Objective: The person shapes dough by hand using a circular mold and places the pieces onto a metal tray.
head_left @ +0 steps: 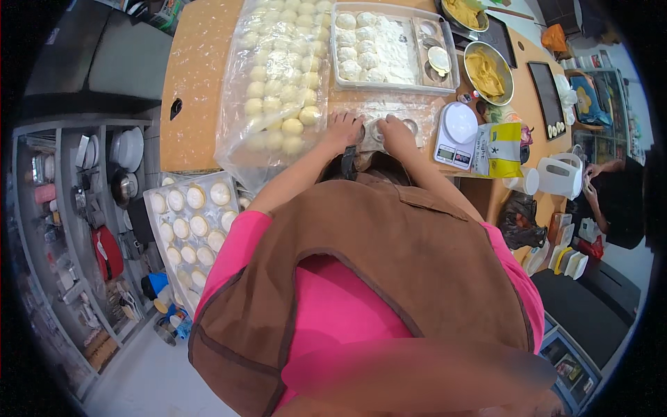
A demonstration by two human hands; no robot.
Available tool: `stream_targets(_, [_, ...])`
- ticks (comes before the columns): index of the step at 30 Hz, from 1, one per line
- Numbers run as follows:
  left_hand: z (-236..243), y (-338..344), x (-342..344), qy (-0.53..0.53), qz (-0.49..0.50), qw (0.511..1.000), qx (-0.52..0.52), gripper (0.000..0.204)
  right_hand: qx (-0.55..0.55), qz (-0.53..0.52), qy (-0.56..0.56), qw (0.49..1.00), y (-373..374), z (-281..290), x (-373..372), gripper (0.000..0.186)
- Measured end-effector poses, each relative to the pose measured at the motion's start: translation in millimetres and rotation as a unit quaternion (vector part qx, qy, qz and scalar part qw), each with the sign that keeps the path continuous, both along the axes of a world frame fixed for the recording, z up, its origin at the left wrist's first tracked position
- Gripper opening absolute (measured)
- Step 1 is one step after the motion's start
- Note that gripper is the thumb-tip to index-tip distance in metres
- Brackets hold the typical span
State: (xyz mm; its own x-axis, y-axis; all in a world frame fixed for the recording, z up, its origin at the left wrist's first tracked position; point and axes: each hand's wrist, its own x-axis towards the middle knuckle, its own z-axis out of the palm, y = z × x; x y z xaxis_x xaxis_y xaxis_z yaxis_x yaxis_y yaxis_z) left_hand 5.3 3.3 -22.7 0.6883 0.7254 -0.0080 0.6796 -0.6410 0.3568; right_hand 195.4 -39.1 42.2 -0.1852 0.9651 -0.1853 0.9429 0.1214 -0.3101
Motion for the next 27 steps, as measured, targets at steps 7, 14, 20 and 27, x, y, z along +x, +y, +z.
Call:
stream_targets(7, [-14,1,-6,0.009,-0.022,0.998,0.061,0.057,0.037,-0.067,0.083,0.994,9,19,20,0.028])
stream_targets(14, [-1,0,-2,-0.015,-0.01,1.0,0.017,0.061,0.015,-0.03,0.061,0.998,-4,3,10,0.03])
stream_targets(20, [-3,-1,-3,0.004,-0.008,0.999,0.049,0.06,0.01,-0.024,0.039,0.999,-5,-1,1,0.025])
stream_targets(27, [6,0,-3,0.002,-0.019,1.0,-0.009,0.058,0.032,-0.019,0.023,0.999,-4,-4,0,0.019])
